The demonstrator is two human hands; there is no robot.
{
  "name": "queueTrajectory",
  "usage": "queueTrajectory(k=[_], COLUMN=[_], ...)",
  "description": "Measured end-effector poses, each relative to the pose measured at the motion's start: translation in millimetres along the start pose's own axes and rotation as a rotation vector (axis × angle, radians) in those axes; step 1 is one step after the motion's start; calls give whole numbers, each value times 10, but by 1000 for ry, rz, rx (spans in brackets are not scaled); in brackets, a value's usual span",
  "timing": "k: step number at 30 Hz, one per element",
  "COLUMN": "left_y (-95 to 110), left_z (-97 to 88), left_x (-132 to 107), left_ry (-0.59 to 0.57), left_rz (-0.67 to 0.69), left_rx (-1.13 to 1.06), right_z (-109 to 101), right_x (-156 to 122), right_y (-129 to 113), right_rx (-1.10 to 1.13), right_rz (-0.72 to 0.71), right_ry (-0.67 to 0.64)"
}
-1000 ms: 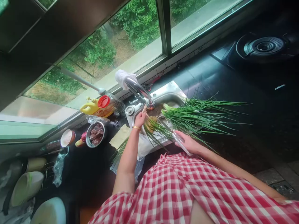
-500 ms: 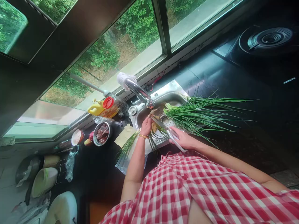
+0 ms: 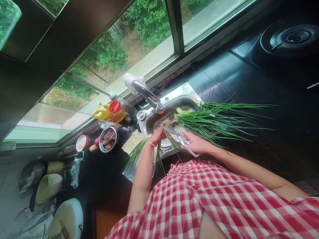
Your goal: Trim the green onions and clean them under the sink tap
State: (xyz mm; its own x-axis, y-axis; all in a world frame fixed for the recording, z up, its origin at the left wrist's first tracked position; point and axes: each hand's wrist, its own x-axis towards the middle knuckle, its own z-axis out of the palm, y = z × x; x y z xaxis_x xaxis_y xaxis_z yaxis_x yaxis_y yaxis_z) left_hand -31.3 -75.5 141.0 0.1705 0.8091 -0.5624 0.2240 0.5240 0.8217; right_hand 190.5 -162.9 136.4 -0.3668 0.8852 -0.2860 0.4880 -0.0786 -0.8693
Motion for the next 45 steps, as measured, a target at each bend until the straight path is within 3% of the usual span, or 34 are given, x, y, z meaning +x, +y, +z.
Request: queueTrajectory(k=[4, 6, 14, 22, 30, 45], left_y=[-26, -37, -16, -32, 50, 34], left_z=[-84, -134, -195, -176, -117, -185], left_x=[166, 206, 166, 180, 125, 141], left_ry=[202, 227, -9, -163, -218, -293], left_rz=[28, 16, -58, -147, -207, -176], left_rx=[-176, -244, -401, -218, -153, -25], right_z=[8, 13, 37, -59, -286, -268], right_x=[15, 8, 22, 113, 170, 196], right_y=[127, 179, 77, 82, -6, 72], right_rx=[19, 44, 25, -155, -260, -276], right_rz=[10, 40, -19, -7, -58, -77], right_ry=[58, 95, -15, -20, -82, -89])
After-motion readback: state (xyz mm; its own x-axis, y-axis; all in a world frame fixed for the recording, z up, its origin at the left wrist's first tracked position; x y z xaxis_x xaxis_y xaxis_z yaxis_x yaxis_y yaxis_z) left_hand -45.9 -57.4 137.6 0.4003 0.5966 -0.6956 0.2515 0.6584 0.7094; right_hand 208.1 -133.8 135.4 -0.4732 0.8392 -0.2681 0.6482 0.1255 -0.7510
